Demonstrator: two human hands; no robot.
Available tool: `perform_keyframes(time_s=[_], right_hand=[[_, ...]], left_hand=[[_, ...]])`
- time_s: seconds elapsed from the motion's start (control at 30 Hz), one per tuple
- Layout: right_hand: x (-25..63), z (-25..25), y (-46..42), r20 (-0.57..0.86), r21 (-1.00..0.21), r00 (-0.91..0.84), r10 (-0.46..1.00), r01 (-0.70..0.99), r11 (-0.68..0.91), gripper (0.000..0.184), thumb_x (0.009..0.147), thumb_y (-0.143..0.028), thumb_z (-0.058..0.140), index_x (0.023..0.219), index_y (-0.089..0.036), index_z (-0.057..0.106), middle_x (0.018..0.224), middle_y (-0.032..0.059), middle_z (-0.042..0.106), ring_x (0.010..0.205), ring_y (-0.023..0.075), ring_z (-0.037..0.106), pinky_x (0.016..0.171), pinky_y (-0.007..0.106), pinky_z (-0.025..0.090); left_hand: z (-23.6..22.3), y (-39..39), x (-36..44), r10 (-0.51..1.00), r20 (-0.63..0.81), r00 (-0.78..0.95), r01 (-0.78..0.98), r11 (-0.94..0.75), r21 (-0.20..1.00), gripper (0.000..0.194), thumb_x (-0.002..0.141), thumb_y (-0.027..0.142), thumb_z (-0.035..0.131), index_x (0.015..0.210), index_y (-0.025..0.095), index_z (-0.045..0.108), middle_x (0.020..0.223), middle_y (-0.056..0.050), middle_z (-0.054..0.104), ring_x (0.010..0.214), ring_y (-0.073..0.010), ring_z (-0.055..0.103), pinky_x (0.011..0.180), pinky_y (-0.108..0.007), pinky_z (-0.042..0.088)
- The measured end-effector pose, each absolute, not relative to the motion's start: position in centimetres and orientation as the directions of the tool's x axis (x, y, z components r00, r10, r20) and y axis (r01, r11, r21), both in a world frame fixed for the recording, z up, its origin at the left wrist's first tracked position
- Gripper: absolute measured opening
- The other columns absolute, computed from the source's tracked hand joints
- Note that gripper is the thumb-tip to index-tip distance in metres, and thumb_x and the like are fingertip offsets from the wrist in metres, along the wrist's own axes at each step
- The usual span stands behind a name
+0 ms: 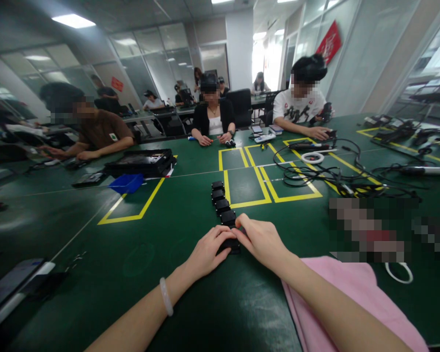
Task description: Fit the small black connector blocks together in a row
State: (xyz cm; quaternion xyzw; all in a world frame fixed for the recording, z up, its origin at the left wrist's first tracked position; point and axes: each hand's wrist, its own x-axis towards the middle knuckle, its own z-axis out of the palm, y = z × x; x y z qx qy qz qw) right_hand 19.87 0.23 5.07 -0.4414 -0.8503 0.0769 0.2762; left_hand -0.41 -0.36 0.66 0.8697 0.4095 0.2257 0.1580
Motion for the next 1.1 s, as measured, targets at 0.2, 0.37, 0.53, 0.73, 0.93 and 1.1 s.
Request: perform_keyframes(time_s=[0.2,0.37,0.53,0.73,0.93,1.1], right_hand=[[19.79,5.15,0.24,0.385,-0.395,-0.438,0.813,0.718,0.573,0.011,0.091,-0.024,0.041,0.102,-0.020,0.044,0.079,0.0003,0.063,0.064,0.0142,0.061,0.060,0.024,0.041],[19.82,5.12,0.24,0.382,-0.374,-0.464,0.799,0.713,0.593,0.011,0.094,-0.030,0.039,0.092,-0.021,0.046,0.074,-0.0001,0.063,0.063,0.0149,0.062,0.058,0.024,0.040],[19.72,5.10,0.18,0.389,-0.416,-0.397,0.831,0.730,0.543,0.018,0.090,-0.022,0.040,0.107,-0.019,0.044,0.077,0.0004,0.064,0.063,0.0155,0.063,0.060,0.025,0.042],[19.77,5.03,0.26,0.394,-0.376,-0.433,0.810,0.729,0.572,0.015,0.094,-0.032,0.039,0.098,-0.021,0.047,0.075,0.0010,0.065,0.064,0.0162,0.064,0.058,0.024,0.040],[19.72,5.05,0.21,0.414,-0.390,-0.398,0.819,0.736,0.554,0.015,0.091,-0.024,0.040,0.104,-0.019,0.046,0.073,0.0001,0.063,0.060,0.0149,0.062,0.057,0.024,0.041],[19.75,5.08,0.28,0.384,-0.396,-0.427,0.818,0.724,0.564,0.013,0.093,-0.030,0.040,0.096,-0.020,0.046,0.072,0.0001,0.063,0.062,0.0156,0.062,0.058,0.025,0.041]], left_hand=[[0.75,-0.36,-0.41,0.785,0.260,0.563,0.644,-0.614,0.456,0.036,0.081,0.012,0.057,0.114,0.025,0.050,0.118,-0.004,0.050,0.106,-0.0208,0.051,0.092,-0.037,0.045],[0.68,-0.34,-0.39,0.785,0.253,0.566,0.644,-0.612,0.459,0.038,0.081,0.011,0.057,0.116,0.025,0.049,0.120,-0.004,0.050,0.106,-0.0213,0.051,0.093,-0.037,0.044],[0.71,-0.38,-0.39,0.783,0.260,0.564,0.641,-0.614,0.460,0.035,0.081,0.011,0.056,0.113,0.025,0.050,0.119,-0.004,0.050,0.106,-0.0211,0.051,0.093,-0.037,0.045],[0.68,-0.35,-0.42,0.782,0.265,0.564,0.639,-0.616,0.460,0.037,0.081,0.012,0.056,0.115,0.025,0.050,0.119,-0.004,0.050,0.106,-0.0216,0.052,0.093,-0.038,0.045],[0.52,-0.30,-0.40,0.778,0.275,0.564,0.634,-0.622,0.459,0.034,0.082,0.013,0.055,0.113,0.025,0.051,0.119,-0.005,0.050,0.105,-0.0217,0.052,0.092,-0.038,0.045],[0.64,-0.35,-0.39,0.777,0.271,0.568,0.633,-0.623,0.459,0.036,0.081,0.012,0.056,0.114,0.025,0.050,0.119,-0.004,0.051,0.106,-0.0214,0.052,0.092,-0.038,0.045]])
